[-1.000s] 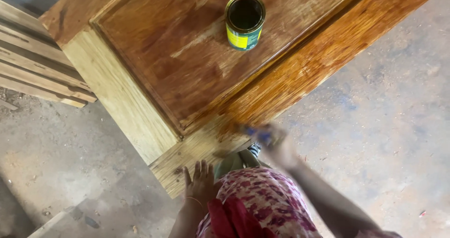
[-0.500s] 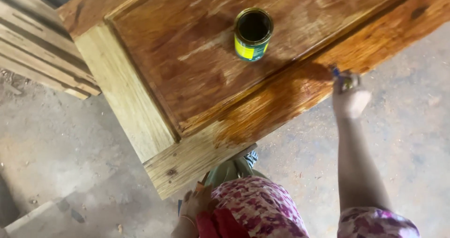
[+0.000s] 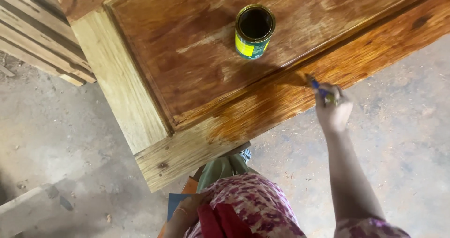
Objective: Staining a wooden door with a paintbrush.
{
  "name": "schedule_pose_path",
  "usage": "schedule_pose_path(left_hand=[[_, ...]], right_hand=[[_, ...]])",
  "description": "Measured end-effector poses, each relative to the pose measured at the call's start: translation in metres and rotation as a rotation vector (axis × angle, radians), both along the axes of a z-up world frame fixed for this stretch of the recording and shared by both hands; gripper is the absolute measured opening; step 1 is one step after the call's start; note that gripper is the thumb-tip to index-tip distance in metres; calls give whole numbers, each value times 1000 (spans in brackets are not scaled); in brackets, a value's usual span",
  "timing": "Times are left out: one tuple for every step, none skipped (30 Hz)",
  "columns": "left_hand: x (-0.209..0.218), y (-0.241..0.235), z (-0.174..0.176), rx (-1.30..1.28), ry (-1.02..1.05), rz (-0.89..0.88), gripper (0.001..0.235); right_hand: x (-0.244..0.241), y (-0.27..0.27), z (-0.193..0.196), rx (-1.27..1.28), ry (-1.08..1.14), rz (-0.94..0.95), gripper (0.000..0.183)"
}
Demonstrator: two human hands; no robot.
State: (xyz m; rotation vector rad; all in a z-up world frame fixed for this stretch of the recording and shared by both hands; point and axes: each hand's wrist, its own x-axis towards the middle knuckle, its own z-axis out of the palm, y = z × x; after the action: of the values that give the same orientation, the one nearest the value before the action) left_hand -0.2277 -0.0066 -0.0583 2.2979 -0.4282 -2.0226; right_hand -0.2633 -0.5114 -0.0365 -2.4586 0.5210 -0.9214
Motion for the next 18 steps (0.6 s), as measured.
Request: schedule_pose_path(left_hand=[[-4,4,-6,29,4,42,46],[-7,7,-14,54,10,76,43],[-8,12,-17,55,13,70,43],[-10,15,-19,74,-5,67,46],[-11,19,-21,93,-23,64,49],[-13,24,-25,95,-22,66,49],[-15,30,-28,86,-63,160,46],[-16,34,-33,74,-102,250,44],[-22,53,-68,73,-100,247,44],[-30,71,-104,-47,-59,63,45],[-38,89,-139,-167,-21,-120,48],[-43,98,-138,-168,-18,-117,48],[-48,107,-137,-147,-111,74,36],[-53,118,-134,-124,-206,267,28],[-57,126,-136,-120,-205,270,28],[-57,131,-140,-15,-96,359,30],[-57,136,-145,90,13,448,34],[-64,152,-166,91,14,446,34]], right_hand=[[-1,-2,-9,711,-158,-27,5],[-4,-5,-16,1418,-314,-58,15],[-5,13,-16,1417,-316,-65,15],[-1,30,-14,669,-32,2,8],[2,47,-12,-85,236,65,12],[0,56,-7,-83,236,67,12],[-3,66,-2,-33,178,150,9],[-7,74,3,16,121,228,17],[-14,72,12,14,123,226,17],[-21,69,21,238,139,126,9],[-28,67,31,462,154,25,3],[-39,48,17,462,158,27,3],[-49,30,3,492,43,-62,11],[-59,13,-11,524,-73,-148,20],[-71,-5,-19,528,-71,-145,20],[-79,-25,-28,449,-6,-312,20],[-88,-46,-37,368,58,-477,21],[-87,-53,-34,369,60,-479,21]])
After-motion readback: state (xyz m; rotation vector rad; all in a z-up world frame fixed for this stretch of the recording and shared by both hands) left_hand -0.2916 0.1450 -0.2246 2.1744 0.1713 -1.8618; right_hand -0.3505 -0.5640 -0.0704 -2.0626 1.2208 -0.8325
